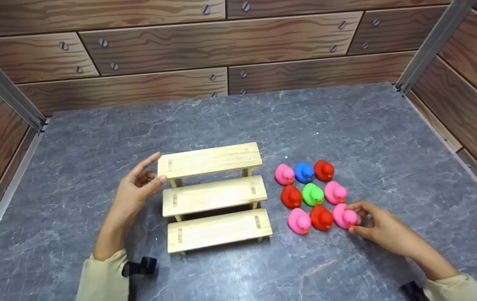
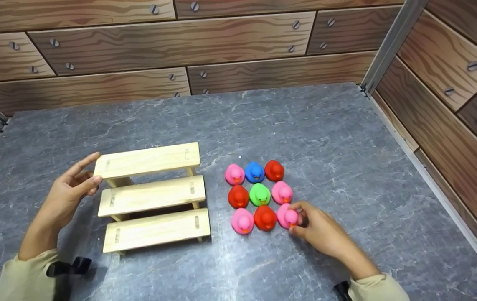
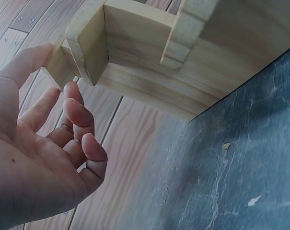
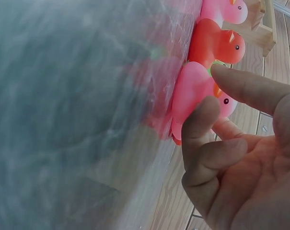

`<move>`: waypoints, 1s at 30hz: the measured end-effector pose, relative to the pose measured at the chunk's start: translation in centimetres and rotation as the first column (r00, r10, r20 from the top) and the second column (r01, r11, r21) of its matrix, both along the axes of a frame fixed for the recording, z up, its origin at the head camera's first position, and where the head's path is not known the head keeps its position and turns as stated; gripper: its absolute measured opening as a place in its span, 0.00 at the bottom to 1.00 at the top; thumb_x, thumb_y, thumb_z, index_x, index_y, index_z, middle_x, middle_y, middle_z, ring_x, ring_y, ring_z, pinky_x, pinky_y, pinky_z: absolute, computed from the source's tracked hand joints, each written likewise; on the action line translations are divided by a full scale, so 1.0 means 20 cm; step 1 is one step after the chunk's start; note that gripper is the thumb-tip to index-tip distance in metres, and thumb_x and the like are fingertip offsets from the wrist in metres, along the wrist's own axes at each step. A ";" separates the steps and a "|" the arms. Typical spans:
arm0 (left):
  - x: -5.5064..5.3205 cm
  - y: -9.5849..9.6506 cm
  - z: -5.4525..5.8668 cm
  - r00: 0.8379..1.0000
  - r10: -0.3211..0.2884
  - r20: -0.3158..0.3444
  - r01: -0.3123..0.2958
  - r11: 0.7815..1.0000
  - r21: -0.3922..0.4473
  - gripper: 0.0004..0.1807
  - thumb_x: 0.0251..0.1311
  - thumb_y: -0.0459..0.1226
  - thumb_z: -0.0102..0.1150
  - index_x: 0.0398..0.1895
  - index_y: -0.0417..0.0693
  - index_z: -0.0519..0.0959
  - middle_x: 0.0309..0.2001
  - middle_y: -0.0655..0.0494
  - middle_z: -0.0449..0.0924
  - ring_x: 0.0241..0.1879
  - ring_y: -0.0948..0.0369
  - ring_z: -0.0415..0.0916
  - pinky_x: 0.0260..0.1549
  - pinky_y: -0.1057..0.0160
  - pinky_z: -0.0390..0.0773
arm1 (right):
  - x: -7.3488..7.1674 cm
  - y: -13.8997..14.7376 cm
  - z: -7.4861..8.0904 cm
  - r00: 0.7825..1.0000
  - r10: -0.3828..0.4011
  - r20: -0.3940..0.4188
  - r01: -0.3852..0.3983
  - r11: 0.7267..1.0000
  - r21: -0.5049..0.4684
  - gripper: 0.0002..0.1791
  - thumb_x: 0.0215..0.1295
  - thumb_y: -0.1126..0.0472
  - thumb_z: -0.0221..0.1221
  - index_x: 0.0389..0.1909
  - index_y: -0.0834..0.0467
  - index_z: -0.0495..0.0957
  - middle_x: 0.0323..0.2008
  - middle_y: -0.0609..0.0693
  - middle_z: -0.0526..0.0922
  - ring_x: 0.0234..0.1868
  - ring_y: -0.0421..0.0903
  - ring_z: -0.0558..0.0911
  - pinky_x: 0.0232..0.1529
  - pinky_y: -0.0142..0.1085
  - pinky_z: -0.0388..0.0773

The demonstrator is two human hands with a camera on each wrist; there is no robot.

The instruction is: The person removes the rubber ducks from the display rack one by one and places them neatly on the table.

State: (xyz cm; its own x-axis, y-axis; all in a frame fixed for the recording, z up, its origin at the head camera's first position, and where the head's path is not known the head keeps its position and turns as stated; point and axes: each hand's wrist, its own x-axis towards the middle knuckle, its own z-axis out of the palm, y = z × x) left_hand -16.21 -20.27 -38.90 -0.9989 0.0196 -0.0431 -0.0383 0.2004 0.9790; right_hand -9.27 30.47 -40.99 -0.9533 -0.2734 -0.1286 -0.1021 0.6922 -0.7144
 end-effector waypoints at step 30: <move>0.07 -0.05 0.11 0.987 -0.093 -0.130 0.040 0.930 -0.365 0.47 0.57 0.44 0.67 0.76 0.61 0.51 0.73 0.45 0.56 0.70 0.45 0.54 0.62 0.43 0.58 | -0.05 -0.05 0.17 0.919 -0.147 -0.365 0.157 0.988 -0.002 0.23 0.65 0.65 0.60 0.61 0.63 0.71 0.48 0.62 0.80 0.43 0.23 0.72 0.41 0.20 0.71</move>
